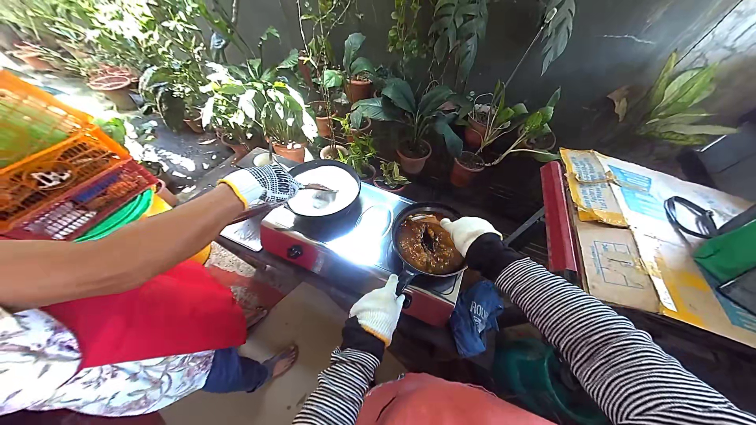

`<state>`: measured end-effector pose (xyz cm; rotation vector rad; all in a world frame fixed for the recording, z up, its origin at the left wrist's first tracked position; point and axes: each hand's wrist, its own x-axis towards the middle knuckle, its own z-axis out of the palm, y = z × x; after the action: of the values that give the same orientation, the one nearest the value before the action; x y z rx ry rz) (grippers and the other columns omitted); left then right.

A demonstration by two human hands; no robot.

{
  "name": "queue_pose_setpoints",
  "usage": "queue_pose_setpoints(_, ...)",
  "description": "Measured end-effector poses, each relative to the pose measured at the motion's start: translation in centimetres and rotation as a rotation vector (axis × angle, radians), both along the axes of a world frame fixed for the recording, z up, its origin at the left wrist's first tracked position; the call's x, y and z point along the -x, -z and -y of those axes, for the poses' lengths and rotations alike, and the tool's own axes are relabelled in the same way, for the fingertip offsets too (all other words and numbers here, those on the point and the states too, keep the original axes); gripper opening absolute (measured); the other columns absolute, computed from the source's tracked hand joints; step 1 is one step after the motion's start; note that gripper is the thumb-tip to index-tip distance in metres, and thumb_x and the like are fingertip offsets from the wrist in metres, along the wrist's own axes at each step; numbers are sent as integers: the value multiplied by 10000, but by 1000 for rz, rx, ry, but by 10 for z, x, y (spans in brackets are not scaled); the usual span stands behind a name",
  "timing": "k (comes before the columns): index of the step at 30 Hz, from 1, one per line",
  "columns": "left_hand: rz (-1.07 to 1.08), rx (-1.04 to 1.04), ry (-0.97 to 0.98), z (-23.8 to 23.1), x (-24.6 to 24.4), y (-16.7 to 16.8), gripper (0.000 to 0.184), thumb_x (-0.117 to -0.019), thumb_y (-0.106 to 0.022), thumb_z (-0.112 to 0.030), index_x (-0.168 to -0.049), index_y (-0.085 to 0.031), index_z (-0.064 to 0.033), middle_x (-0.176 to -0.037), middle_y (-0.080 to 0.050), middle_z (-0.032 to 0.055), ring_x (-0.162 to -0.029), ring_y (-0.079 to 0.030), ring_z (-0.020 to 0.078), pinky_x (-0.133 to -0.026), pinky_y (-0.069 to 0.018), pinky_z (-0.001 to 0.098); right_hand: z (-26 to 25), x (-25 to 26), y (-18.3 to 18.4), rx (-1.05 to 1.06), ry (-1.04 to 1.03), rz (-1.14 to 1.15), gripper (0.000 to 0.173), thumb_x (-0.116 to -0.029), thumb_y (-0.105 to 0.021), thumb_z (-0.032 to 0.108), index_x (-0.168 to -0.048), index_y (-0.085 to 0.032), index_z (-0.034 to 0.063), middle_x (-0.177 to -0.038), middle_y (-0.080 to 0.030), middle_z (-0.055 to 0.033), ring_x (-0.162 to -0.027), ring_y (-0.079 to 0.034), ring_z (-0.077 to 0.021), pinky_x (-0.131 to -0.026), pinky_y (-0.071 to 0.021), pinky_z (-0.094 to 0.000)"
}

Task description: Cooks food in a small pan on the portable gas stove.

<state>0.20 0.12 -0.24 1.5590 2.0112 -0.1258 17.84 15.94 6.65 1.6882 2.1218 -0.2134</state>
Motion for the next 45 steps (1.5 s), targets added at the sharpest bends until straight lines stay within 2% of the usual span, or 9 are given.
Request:
queue_pose_setpoints(6,0,9,-3,0,-1,-3,608,-1042,-497,-467,-1610,-326,-336,-1211,-723,150,-1108,-701,379,-909,-542,633,61,-11,-18,183,-137,63,655,-1005,-511,5,-1588,-382,274,-1298,-627,-304,-1145,-640,-525,-892,-517,-709)
queue_pose_setpoints(13,3,-9,10,1,0,-1,600,-1041,-500,-445,-1605,-342,-314,-1189,-727,157,-1087,-707,383,-893,-548,634,99,-51,-68,223,-116,191,615,-1010,-516,28,-1569,-405,259,-1194,-671,-277,-1065,-675,-499,-836,-546,-672)
queue_pose_setpoints(18,8,-10,8,0,1,1,610,-1037,-502,-453,-1609,-335,-323,-1186,-730,152,-1088,-707,378,-896,-549,628,109,-45,-40,228,-9,158,599,-1014,-512,34,-1569,-401,229,-1227,-666,-275,-1094,-671,-497,-845,-549,-675)
queue_pose_setpoints(23,5,6,17,0,0,-1,617,-1040,-496,-467,-1615,-315,-335,-1201,-726,147,-1095,-706,374,-903,-546,632,71,-32,-10,124,70,53,625,-1017,-487,24,-1591,-372,244,-1263,-654,-290,-1142,-656,-501,-892,-537,-676)
queue_pose_setpoints(28,-6,-4,7,0,0,1,606,-1039,-499,-477,-1605,-336,-336,-1192,-729,144,-1084,-709,377,-893,-547,634,19,-26,-10,6,84,-24,599,-1000,-566,85,-1548,-458,304,-1212,-706,-231,-1135,-675,-458,-906,-539,-671)
queue_pose_setpoints(31,-6,-7,5,0,-1,1,591,-1040,-504,-470,-1595,-357,-328,-1182,-731,153,-1074,-712,382,-886,-547,641,10,-12,-33,76,119,-19,526,-1078,-479,150,-1588,-400,253,-1334,-659,-232,-1235,-638,-443,-987,-515,-634)
queue_pose_setpoints(33,-8,0,1,1,-1,0,597,-1039,-502,-473,-1599,-349,-336,-1188,-730,151,-1078,-710,383,-890,-546,639,3,-8,-11,31,110,-20,547,-1038,-525,132,-1558,-451,286,-1280,-686,-221,-1195,-655,-445,-950,-530,-656)
queue_pose_setpoints(37,-6,11,3,0,-1,-2,611,-1043,-489,-482,-1611,-324,-332,-1196,-728,149,-1088,-708,379,-895,-546,635,29,-7,9,96,18,12,608,-1021,-506,52,-1580,-399,267,-1279,-662,-264,-1182,-644,-484,-936,-515,-685)
queue_pose_setpoints(45,4,-22,4,1,0,1,601,-1033,-509,-457,-1598,-353,-321,-1174,-734,148,-1071,-713,376,-884,-554,626,98,-46,-48,204,-44,123,644,-1009,-513,20,-1584,-380,280,-1204,-673,-278,-1075,-676,-498,-841,-545,-678)
